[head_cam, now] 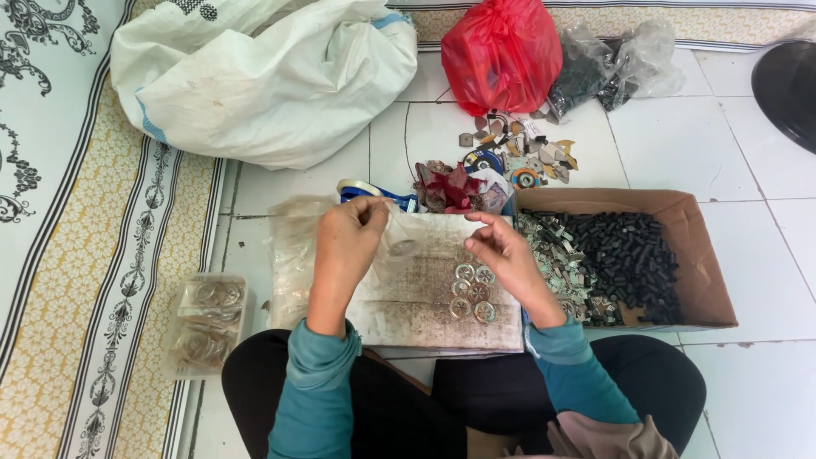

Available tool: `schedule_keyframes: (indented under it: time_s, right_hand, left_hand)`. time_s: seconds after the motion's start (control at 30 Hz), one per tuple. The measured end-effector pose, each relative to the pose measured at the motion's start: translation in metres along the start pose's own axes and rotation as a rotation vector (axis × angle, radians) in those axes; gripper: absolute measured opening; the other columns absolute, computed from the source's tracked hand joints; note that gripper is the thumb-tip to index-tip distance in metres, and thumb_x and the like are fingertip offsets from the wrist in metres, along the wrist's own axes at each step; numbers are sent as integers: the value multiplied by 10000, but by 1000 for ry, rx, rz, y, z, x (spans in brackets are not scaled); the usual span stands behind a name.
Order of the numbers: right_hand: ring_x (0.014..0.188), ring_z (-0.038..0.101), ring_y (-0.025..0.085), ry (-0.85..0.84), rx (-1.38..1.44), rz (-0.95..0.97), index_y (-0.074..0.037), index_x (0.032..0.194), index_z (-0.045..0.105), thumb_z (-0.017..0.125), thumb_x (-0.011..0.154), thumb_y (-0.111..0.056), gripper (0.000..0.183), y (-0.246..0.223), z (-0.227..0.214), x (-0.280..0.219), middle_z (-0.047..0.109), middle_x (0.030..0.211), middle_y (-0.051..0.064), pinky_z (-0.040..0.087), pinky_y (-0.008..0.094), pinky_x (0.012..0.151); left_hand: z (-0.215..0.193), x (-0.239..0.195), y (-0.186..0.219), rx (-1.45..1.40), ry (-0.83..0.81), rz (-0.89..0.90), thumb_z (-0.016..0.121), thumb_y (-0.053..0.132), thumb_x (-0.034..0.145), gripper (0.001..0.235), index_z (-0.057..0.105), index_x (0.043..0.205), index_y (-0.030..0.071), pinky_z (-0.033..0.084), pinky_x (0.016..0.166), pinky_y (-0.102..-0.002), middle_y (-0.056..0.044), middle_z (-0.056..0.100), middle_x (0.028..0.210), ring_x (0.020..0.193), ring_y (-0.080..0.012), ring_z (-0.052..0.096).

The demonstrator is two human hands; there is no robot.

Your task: The person sorts through various metal scraps and components, picking out specific circular metal pieces and placing them into a small plastic bag.

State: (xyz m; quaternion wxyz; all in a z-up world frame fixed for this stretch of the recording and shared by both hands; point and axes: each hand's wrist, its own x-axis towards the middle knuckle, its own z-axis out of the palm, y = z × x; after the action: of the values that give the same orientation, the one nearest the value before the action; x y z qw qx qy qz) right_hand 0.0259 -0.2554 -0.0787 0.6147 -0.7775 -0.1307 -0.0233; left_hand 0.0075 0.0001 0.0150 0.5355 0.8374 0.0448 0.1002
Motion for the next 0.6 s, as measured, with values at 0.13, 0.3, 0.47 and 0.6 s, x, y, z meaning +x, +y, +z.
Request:
schedule_keyframes:
  time_s: [0.13,0.3,0.47,0.6]
  right_hand:
    - [986,650,296,-148,25,-114,-95,1509,464,785,865,-155,722,-44,18,-12,615,1274,246,541,395,794]
    - [970,699,277,-160,-255,-294,-141,1063,751,813,860,-144,212,-48,32,-3,641,1239,109,580,377,786]
    - [1012,695,255,-138,-218,-428,-132,992,770,781,866,-69,141,-96,24,0,688,1110,98,559,354,847]
    - [1061,677,293,-112,-66,-511,-89,1096,744,738,893,-22,213,-114,8,11,714,1092,145,531,424,972]
  left_hand:
    - [14,-3,-7,3,-29,-26,657,122,895,201,822,995,66,458,481,-279,-74,613,532,510,-141,559]
    - [18,-9,5,-5,-20,-40,626,94,903,228,814,1021,43,460,488,-295,-91,610,545,522,-138,524]
    - [-1,-29,39,42,94,100,530,-37,839,296,749,1031,21,557,645,-394,-167,615,926,676,-259,659]
    - [-17,-47,68,-44,114,266,538,-114,842,248,663,987,43,552,609,-328,-138,535,987,706,-236,662]
